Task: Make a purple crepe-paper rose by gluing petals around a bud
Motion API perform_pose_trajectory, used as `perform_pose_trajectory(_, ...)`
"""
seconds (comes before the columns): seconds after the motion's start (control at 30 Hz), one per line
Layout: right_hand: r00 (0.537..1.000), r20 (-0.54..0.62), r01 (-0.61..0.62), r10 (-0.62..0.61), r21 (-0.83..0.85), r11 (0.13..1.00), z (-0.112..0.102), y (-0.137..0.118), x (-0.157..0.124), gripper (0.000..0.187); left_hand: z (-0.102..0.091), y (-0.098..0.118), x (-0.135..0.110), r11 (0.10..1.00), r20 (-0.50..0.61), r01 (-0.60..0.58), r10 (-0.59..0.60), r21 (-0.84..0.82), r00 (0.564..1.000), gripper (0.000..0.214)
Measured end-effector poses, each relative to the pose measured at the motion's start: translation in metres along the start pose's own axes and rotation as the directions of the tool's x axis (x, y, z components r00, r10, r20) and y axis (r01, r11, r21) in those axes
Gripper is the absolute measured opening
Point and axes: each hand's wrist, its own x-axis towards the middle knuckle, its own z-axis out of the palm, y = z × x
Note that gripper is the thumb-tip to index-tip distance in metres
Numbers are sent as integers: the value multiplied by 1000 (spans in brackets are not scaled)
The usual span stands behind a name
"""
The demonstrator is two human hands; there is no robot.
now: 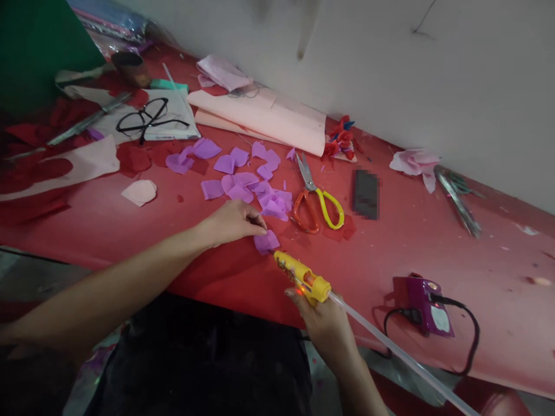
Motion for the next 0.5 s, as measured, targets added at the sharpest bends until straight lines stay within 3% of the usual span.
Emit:
perform_pose_trajectory(0.13,999,5,-38,38,34,999,-3,-3,2,33,1,-2,1,1000,10,-1,1,-13,1000,14)
perform_pose_trajectory(0.33,998,18,54,-54,-20,998,0,-7,12,33,0,-1,1,1000,6,-1,1,14,1000,14)
perform_pose_trajectory(0.5,989,6,148,-149,-115,982,-1,7,5,37,-1,0,2,999,18,-9,9,30,1000,15)
